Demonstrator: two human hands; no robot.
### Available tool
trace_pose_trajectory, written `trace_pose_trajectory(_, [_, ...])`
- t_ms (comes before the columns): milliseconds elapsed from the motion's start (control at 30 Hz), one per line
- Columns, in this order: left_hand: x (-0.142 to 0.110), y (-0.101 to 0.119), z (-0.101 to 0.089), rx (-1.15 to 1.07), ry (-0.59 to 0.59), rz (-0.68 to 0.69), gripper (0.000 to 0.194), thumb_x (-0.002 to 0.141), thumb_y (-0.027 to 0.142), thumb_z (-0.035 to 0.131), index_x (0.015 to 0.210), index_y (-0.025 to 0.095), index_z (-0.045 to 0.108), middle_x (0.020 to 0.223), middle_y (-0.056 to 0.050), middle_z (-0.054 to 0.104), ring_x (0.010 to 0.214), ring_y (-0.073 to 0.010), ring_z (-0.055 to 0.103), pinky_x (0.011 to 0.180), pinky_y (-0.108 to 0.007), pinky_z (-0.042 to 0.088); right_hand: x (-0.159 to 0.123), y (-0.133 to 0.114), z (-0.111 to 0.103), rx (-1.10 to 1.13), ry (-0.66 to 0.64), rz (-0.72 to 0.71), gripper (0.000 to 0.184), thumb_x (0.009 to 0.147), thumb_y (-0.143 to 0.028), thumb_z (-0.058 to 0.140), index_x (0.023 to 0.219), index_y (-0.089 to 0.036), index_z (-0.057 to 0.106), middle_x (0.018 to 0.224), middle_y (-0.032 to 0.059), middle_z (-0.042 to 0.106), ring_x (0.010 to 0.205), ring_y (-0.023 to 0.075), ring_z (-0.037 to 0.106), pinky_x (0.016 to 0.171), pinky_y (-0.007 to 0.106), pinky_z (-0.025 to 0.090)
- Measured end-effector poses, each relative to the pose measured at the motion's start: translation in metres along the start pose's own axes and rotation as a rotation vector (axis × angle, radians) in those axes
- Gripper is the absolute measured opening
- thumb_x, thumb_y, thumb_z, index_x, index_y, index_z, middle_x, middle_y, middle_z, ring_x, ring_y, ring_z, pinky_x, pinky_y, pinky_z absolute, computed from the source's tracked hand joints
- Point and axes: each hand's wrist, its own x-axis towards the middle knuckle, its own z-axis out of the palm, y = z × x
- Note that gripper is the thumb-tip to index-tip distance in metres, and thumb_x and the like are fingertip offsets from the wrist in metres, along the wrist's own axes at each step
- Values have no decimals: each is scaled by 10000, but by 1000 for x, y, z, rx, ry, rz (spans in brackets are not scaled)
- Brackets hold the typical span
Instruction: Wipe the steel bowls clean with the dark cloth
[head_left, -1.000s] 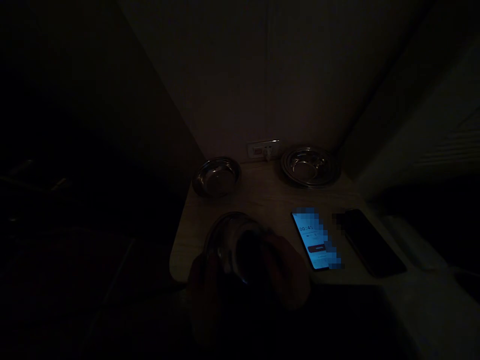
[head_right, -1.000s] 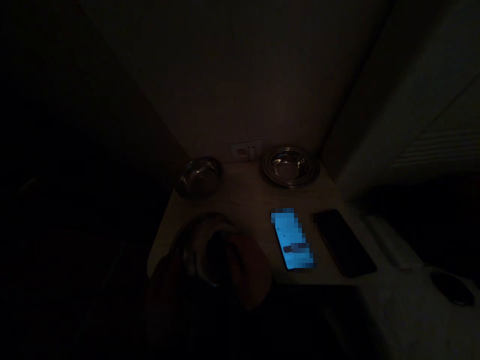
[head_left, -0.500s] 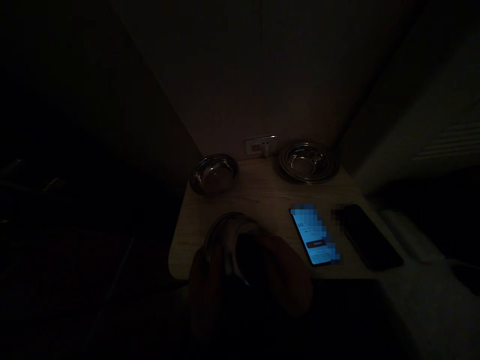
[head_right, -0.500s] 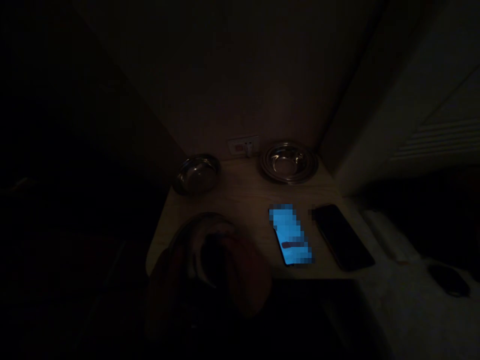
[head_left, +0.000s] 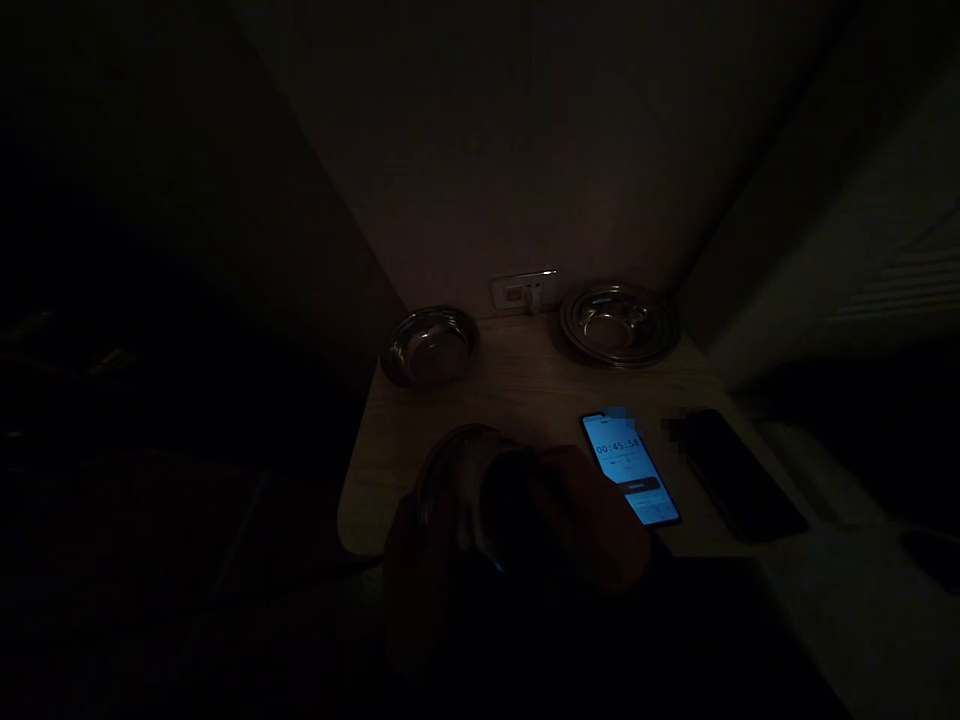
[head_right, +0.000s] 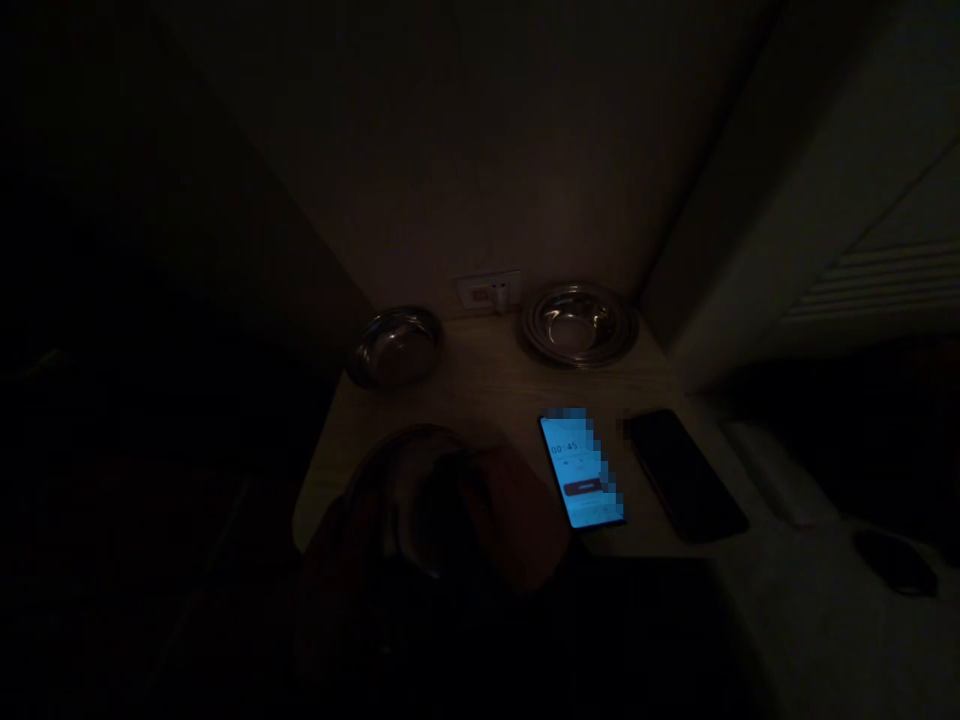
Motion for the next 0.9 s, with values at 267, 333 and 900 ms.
trace_pose_trajectory(267, [1, 27, -5, -147, -42, -261, 315, 800, 340, 433, 969, 155, 624, 967, -125, 663, 864, -255, 616, 722, -383, 500, -16, -26, 19, 160, 159, 4, 191, 874, -246, 492, 1001, -226, 633, 1001, 77, 612, 864, 189, 619, 722, 305, 548])
trace_pose_trajectory(333, [2, 35, -6, -181, -34, -299, 293, 795, 371, 465, 932, 166, 623, 883, -105, 668, 796, -236, 615, 671, -355, 499, -18, -28, 22, 98, 171, -25, 218, 874, -252, 489, 1020, -235, 650, 1009, 89, 617, 863, 197, 623, 701, 310, 555])
trace_pose_trajectory(900, [6, 24, 3, -154, 16, -336, 395, 763, 504, 472, 937, 171, 591, 904, -87, 640, 810, -235, 593, 705, -361, 468, -5, -24, 21, 9, 186, -178, 243, 866, -178, 482, 1001, -221, 680, 919, 98, 662, 815, 205, 628, 654, 312, 548])
